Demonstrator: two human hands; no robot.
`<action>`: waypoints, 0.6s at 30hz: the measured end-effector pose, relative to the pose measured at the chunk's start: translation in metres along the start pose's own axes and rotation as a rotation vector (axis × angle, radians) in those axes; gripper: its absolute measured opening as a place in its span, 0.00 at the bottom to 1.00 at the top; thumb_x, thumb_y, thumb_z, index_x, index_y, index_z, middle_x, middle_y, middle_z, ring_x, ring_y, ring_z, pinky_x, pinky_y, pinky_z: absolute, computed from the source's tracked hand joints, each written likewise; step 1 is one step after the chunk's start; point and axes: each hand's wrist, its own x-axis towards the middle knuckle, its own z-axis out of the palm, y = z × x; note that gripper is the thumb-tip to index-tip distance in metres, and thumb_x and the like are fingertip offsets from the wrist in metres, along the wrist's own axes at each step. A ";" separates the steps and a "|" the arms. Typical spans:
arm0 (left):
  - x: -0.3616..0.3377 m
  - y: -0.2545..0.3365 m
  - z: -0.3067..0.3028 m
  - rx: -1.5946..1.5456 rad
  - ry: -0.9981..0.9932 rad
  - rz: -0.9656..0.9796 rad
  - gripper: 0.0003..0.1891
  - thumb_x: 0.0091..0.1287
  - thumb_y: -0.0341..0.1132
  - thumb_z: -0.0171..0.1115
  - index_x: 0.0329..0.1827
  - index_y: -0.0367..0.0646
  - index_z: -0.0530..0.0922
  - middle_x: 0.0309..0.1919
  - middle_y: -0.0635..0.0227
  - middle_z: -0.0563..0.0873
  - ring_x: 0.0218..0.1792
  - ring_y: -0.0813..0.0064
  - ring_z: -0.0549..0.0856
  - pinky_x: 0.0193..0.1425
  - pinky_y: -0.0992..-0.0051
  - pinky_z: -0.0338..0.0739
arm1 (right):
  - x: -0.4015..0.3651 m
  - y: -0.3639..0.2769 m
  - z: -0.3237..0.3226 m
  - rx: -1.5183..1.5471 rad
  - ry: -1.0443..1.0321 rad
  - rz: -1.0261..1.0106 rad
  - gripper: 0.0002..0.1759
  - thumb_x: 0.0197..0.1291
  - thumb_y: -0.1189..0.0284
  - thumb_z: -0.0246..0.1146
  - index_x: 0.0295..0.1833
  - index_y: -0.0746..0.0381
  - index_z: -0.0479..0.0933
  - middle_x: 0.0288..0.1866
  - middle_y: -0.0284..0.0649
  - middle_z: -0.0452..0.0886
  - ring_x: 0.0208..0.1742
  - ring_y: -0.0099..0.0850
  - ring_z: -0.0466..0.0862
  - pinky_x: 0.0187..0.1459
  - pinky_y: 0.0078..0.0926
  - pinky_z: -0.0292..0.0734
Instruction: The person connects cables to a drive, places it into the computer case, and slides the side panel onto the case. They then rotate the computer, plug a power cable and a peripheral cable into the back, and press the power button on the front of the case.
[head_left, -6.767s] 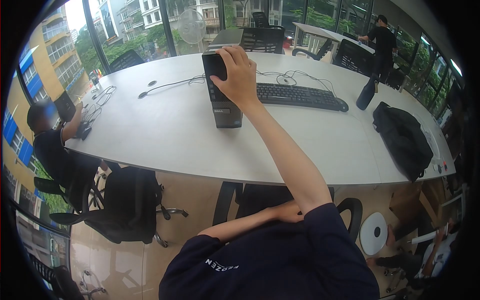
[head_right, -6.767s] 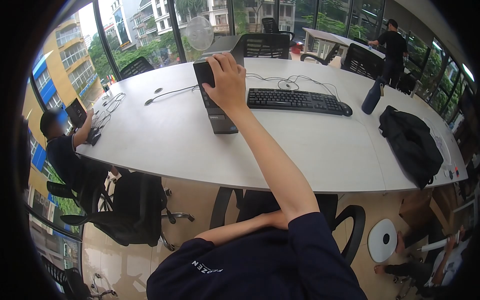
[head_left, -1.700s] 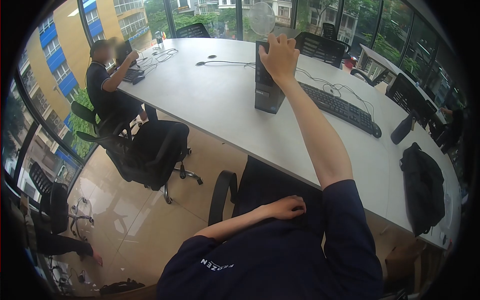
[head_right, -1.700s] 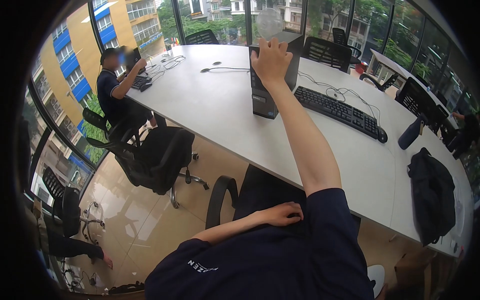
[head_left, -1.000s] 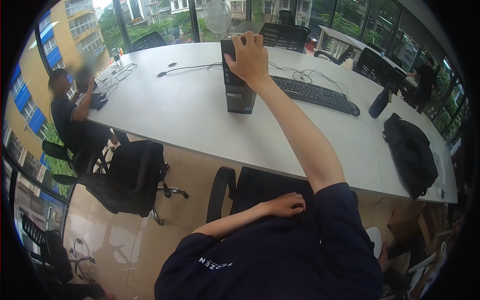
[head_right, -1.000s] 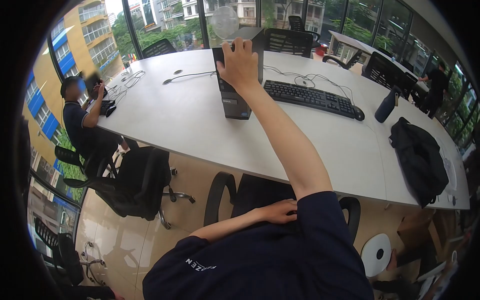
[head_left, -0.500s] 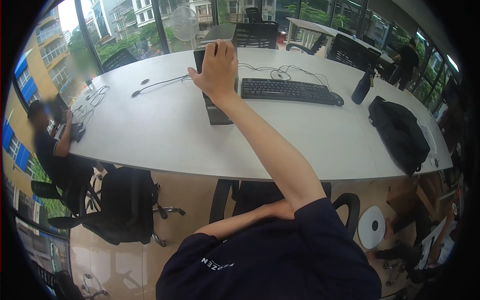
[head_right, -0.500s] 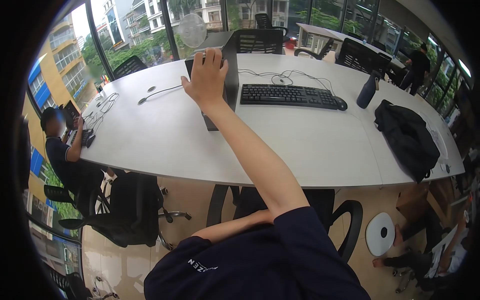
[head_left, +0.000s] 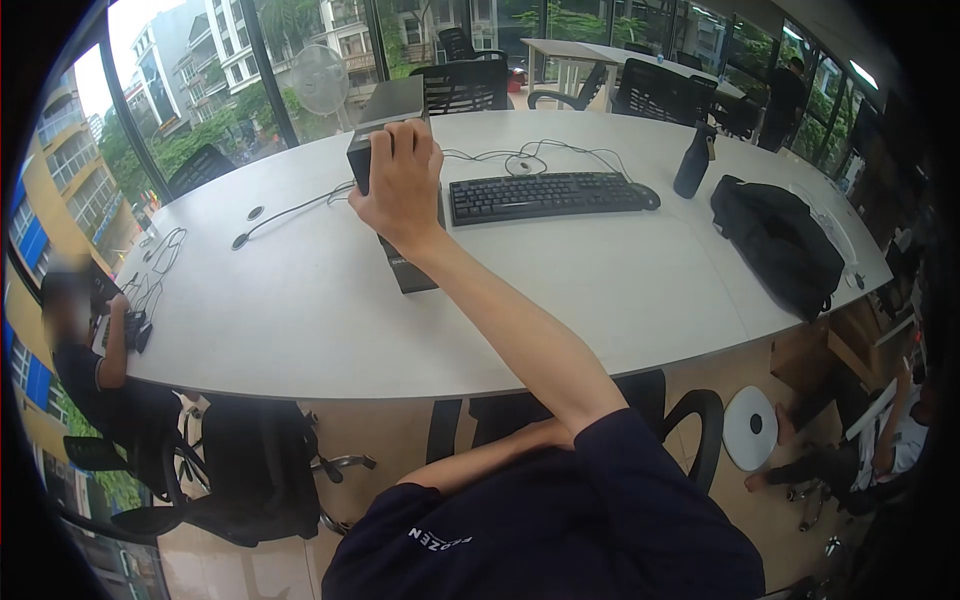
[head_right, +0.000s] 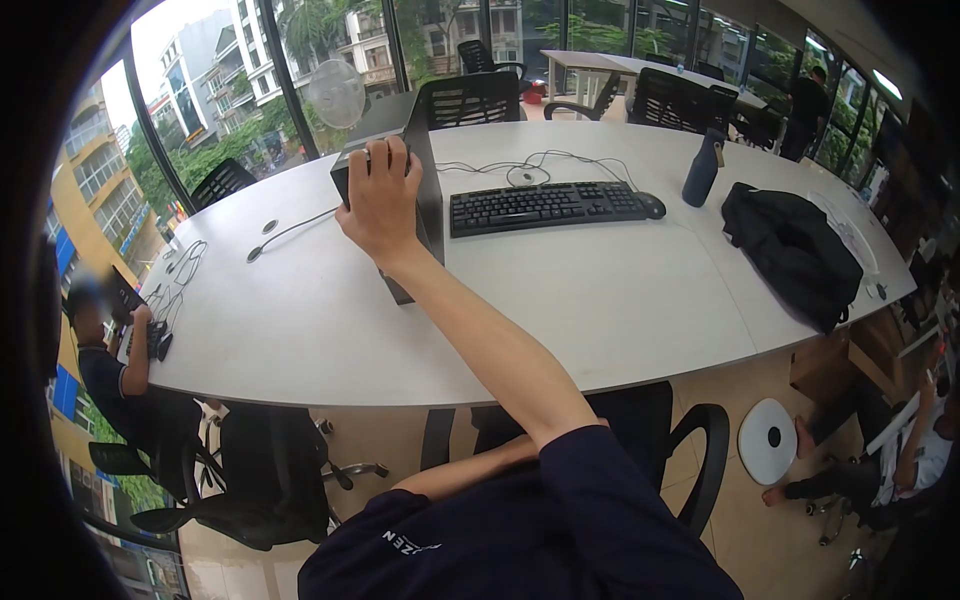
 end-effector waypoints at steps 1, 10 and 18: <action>0.002 0.015 0.002 -0.037 0.072 0.053 0.28 0.74 0.41 0.67 0.74 0.39 0.72 0.74 0.54 0.74 0.76 0.58 0.71 0.78 0.58 0.65 | 0.000 0.002 -0.005 0.038 -0.015 0.009 0.37 0.36 0.71 0.79 0.54 0.61 0.68 0.58 0.44 0.67 0.69 0.48 0.66 0.61 0.53 0.66; 0.004 0.095 -0.012 0.168 0.072 -0.136 0.18 0.72 0.38 0.63 0.59 0.38 0.80 0.58 0.51 0.84 0.63 0.54 0.80 0.67 0.59 0.73 | -0.005 0.027 -0.077 0.252 -0.054 -0.017 0.34 0.38 0.72 0.75 0.56 0.61 0.71 0.59 0.45 0.71 0.67 0.51 0.68 0.63 0.50 0.71; 0.006 0.072 -0.007 0.327 0.081 -0.058 0.13 0.73 0.38 0.60 0.50 0.37 0.83 0.52 0.53 0.84 0.59 0.53 0.81 0.66 0.58 0.73 | -0.005 0.070 -0.144 0.405 -0.103 -0.169 0.35 0.36 0.70 0.76 0.55 0.62 0.73 0.57 0.47 0.74 0.64 0.50 0.70 0.66 0.47 0.67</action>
